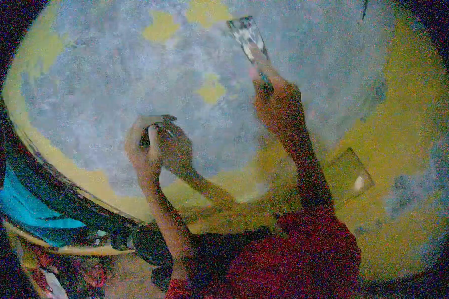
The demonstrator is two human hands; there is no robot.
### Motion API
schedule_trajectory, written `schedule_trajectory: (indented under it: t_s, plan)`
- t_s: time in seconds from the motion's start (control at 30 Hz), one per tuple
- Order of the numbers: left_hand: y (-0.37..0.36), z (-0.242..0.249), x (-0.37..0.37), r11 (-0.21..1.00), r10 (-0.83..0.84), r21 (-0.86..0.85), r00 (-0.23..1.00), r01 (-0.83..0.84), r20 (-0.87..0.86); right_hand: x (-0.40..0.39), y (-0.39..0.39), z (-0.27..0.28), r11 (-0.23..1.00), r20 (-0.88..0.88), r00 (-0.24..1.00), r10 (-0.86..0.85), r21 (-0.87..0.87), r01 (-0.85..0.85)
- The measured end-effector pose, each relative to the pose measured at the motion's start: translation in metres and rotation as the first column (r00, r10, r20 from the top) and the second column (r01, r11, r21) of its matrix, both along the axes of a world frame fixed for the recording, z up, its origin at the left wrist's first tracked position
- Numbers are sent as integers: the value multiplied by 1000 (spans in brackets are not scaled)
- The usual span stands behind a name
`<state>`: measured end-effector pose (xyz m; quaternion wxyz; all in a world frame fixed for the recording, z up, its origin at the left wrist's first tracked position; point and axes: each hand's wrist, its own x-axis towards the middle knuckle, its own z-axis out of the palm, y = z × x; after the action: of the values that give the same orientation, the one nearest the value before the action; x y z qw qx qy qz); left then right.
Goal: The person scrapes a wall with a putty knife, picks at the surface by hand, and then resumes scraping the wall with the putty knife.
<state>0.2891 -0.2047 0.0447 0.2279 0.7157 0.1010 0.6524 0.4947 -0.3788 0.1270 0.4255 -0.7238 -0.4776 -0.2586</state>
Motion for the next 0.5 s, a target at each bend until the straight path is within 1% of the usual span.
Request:
schedule_trajectory:
  t_s: [0.07, 0.13, 0.17, 0.23, 0.3, 0.33, 0.4, 0.47, 0.5]
  plan:
    - [-3, 3, -5, 1000, 25, 2, 1000, -25, -6, -3, -3, -12, 1000, -11, 1000, 15, 4, -15]
    - [-1, 0, -2, 997, -20, -76, 1000, 21, 21, -2, -4, -7, 1000, -17, 1000, 22, 5, -22]
    - [2, -2, -3, 1000, 29, 3, 1000, -29, -11, -5, -6, 1, 1000, -20, 999, 25, -13, -25]
    - [5, -4, -3, 1000, 20, 4, 1000, -20, -5, -2, -5, 7, 999, -27, 999, 26, -34, -27]
    - [0, -8, -3, 1000, -1, -10, 1000, 1, 5, 13, 0, 14, 1000, 149, 989, 18, -6, -17]
    - [0, -6, -4, 999, -2, -32, 1000, 2, -15, 13, -2, 15, 1000, 161, 987, 19, -7, -19]
    - [0, -3, -8, 999, 8, -48, 1000, -9, -28, 7, -4, 10, 996, 54, 995, 83, 10, -83]
    - [2, -1, -11, 999, 37, 9, 999, -36, -12, 5, -4, 12, 996, 79, 993, 86, 11, -87]
    - [1, 0, -12, 999, 53, 4, 998, -53, -19, 6, -4, 15, 997, 97, 993, 74, 1, -74]
